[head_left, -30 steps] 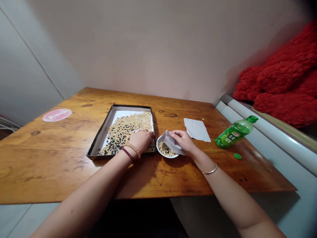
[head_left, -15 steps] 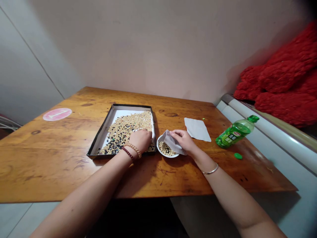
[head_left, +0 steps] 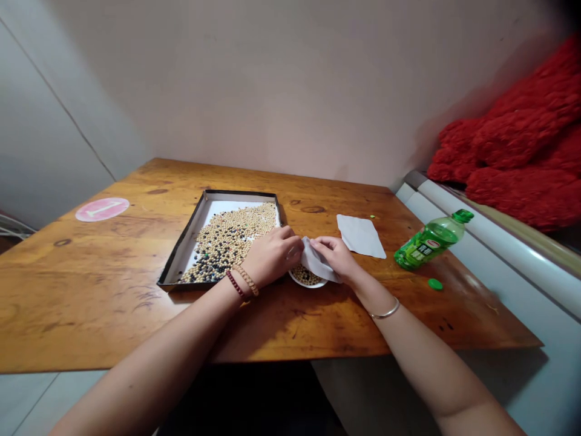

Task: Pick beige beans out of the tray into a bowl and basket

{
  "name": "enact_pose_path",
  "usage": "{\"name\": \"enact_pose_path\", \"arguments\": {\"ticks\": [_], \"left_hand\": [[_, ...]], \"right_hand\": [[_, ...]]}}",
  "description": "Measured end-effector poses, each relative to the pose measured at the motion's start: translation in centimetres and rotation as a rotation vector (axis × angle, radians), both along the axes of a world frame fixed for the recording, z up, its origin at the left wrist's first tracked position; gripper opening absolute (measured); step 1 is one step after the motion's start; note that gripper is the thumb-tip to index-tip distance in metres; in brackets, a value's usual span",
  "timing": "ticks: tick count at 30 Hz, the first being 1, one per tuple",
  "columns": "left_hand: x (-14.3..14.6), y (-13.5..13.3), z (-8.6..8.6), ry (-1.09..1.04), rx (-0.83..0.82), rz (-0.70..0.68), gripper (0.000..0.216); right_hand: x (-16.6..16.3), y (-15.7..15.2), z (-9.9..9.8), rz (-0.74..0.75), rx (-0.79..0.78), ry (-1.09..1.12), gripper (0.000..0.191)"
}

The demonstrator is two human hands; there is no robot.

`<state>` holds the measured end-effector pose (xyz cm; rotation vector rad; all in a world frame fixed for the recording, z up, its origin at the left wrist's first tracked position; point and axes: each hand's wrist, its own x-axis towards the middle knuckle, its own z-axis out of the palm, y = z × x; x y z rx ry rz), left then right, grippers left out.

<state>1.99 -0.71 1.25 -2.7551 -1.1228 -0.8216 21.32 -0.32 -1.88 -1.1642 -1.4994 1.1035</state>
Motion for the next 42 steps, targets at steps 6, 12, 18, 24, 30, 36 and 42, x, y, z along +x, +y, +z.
{"name": "enact_pose_path", "arguments": {"ticks": [6,12,18,24,30,36,42], "left_hand": [[0.0,0.1,-0.4,-0.004,0.014,-0.005,0.010],[0.0,0.2,-0.7,-0.034,0.091,-0.006,0.016],[-0.1,0.3,-0.4,0.044,0.083,0.001,0.014],[-1.5,0.9,-0.9,0.153,-0.050,0.410,0.017],[-1.9,1.1,-1.6,0.361,-0.167,0.412,0.024],[-1.6,1.0,-1.3,0.300,-0.261,0.404,0.025],[-1.7,1.0,-1.4,0.336,-0.244,0.374,0.020]], "right_hand": [[0.0,-0.1,0.2,0.025,0.002,-0.007,0.033],[0.1,-0.4,0.6,0.148,0.040,-0.162,0.035],[0.2,-0.5,0.4,0.170,0.050,-0.181,0.032],[0.0,-0.5,0.1,0.078,0.043,-0.155,0.027],[0.0,-0.7,0.5,0.137,0.068,-0.210,0.033],[0.1,-0.6,0.1,0.160,0.076,-0.239,0.036],[0.0,-0.5,0.0,0.117,0.062,-0.182,0.033]]}}
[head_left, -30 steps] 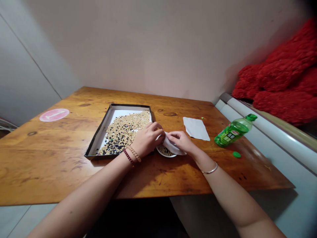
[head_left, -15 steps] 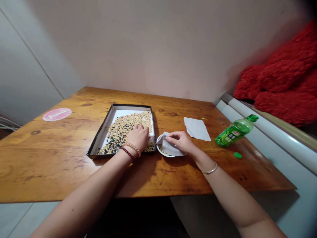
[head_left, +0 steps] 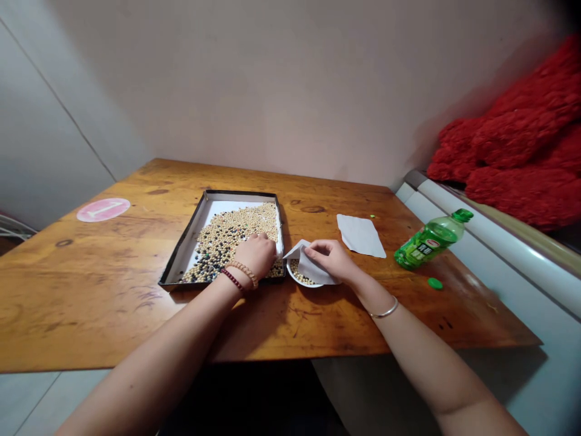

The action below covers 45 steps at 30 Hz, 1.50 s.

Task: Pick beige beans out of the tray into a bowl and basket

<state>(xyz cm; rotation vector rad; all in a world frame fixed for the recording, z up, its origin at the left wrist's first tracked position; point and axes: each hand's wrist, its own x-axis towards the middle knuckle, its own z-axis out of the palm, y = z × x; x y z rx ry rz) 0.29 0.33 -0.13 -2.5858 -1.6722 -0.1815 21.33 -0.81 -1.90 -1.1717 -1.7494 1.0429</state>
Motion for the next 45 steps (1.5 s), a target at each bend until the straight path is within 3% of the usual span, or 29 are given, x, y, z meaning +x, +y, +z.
{"name": "enact_pose_path", "arguments": {"ticks": [4,7,11,15,30,33,39,45], "left_hand": [[0.1,-0.1,0.2,-0.034,0.086,0.009,0.021],[0.4,-0.4,1.0,-0.227,0.227,0.032,0.020],[1.0,-0.8,2.0,-0.475,0.281,-0.157,0.017],[1.3,-0.8,1.6,-0.414,0.189,-0.320,0.016],[1.7,-0.9,1.3,-0.329,0.204,-0.365,0.017],[1.3,-0.6,1.1,-0.331,0.224,-0.320,0.015],[-0.2,0.1,0.3,-0.094,0.234,0.076,0.020],[-0.4,0.2,-0.1,0.032,0.120,0.108,0.025]], "right_hand": [[0.0,0.1,0.1,-0.028,-0.004,0.035,0.033],[-0.1,0.3,0.1,-0.082,-0.008,0.060,0.033],[-0.1,0.4,0.1,-0.119,-0.014,0.105,0.033],[-0.1,0.3,0.2,-0.086,-0.023,0.107,0.033],[0.1,0.0,0.3,0.032,-0.016,-0.025,0.037],[0.0,-0.1,0.3,0.004,-0.004,-0.017,0.034],[0.0,-0.1,0.2,-0.007,0.020,-0.026,0.027],[0.1,0.0,0.1,0.052,0.050,-0.011,0.026]]}}
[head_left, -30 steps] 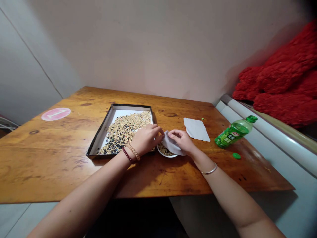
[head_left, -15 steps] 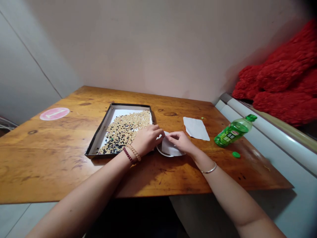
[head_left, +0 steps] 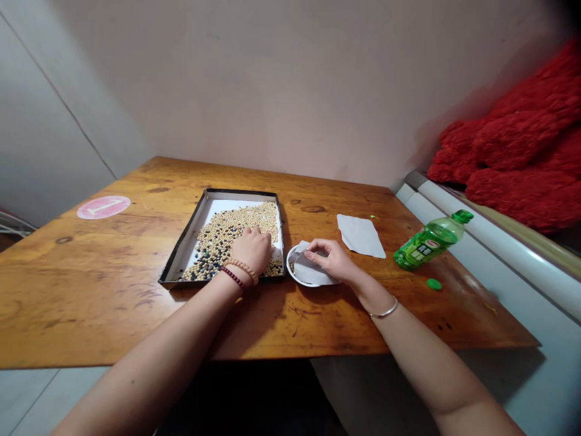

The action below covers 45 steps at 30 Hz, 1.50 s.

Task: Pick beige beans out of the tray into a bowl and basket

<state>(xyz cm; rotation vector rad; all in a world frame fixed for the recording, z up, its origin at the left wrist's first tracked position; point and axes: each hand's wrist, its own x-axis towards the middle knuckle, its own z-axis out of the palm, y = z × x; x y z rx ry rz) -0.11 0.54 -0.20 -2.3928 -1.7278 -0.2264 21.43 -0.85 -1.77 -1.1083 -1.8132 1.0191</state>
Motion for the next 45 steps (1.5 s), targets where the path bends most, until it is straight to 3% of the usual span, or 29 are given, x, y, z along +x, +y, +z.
{"name": "enact_pose_path", "arguments": {"ticks": [11,25,36,41,45], "left_hand": [[0.3,-0.2,0.4,-0.015,-0.104,-0.017,0.027],[0.5,0.1,0.2,0.043,-0.115,-0.072,0.024],[0.4,0.1,0.1,0.036,-0.116,-0.066,0.024],[0.7,-0.2,0.5,-0.079,-0.037,-0.043,0.018],[1.2,-0.5,1.3,-0.333,0.166,-0.132,0.015]], "right_hand": [[-0.1,0.1,-0.6,-0.122,-0.069,-0.032,0.025],[0.0,0.3,-0.2,-0.051,0.008,-0.060,0.031],[0.0,0.2,-0.6,-0.061,-0.140,0.036,0.030],[0.1,0.4,-0.6,-0.046,-0.048,0.028,0.032],[0.1,0.4,-0.5,-0.070,-0.031,0.015,0.034]]}}
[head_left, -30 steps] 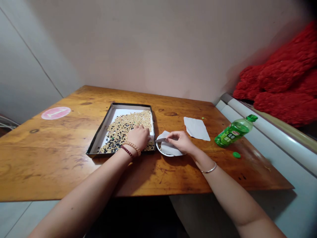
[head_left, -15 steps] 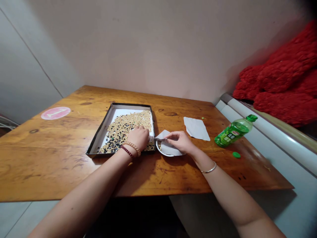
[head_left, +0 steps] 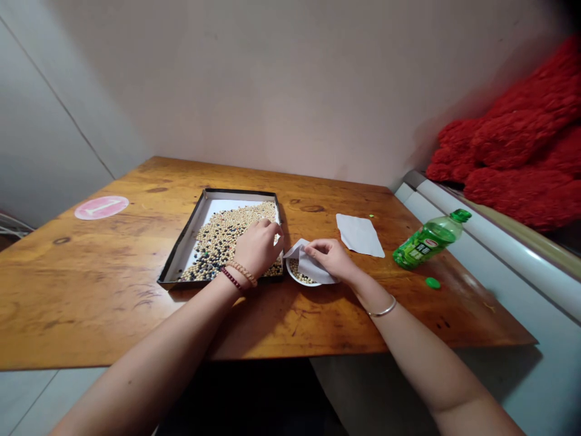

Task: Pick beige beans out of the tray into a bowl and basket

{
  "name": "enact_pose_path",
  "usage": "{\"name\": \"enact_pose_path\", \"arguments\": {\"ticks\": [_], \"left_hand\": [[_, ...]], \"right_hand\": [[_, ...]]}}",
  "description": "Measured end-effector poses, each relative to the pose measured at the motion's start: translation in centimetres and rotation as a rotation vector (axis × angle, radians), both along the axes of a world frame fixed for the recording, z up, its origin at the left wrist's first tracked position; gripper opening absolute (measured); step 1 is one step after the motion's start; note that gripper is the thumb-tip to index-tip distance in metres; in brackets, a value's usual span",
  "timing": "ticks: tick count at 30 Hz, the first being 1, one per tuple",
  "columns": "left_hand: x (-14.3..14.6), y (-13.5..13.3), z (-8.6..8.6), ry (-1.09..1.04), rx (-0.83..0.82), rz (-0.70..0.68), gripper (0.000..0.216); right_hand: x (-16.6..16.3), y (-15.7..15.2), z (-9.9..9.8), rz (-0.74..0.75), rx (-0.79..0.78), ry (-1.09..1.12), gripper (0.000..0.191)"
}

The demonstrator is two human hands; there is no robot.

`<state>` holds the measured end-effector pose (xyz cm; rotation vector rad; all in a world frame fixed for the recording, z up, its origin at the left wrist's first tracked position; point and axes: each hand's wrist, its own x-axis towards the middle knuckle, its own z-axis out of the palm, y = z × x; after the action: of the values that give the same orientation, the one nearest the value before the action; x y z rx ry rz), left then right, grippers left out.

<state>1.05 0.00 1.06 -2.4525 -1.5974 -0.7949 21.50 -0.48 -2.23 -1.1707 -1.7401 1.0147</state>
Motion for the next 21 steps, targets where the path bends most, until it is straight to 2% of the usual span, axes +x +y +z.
{"name": "enact_pose_path", "arguments": {"ticks": [3,6,9,13,18,21], "left_hand": [[0.3,-0.2,0.5,-0.176,0.052,-0.193,0.015],[0.6,-0.4,0.5,-0.165,-0.037,-0.352,0.016],[0.8,-0.4,0.1,-0.077,-0.069,-0.351,0.014],[1.0,-0.5,-0.3,-0.062,-0.037,-0.336,0.016],[1.2,-0.8,-0.3,0.002,-0.024,-0.310,0.021],[1.1,-0.9,0.0,0.032,-0.031,-0.278,0.022]], "right_hand": [[-0.1,0.1,-0.1,-0.046,-0.001,0.030,0.036],[-0.2,0.2,-0.1,-0.076,-0.020,0.098,0.040],[-0.2,0.2,0.0,-0.064,-0.044,0.109,0.043],[-0.3,-0.1,0.3,-0.048,-0.048,0.073,0.045],[-0.2,-0.2,0.4,-0.007,-0.037,-0.016,0.051],[0.0,-0.2,0.3,0.037,-0.053,-0.031,0.047]]}}
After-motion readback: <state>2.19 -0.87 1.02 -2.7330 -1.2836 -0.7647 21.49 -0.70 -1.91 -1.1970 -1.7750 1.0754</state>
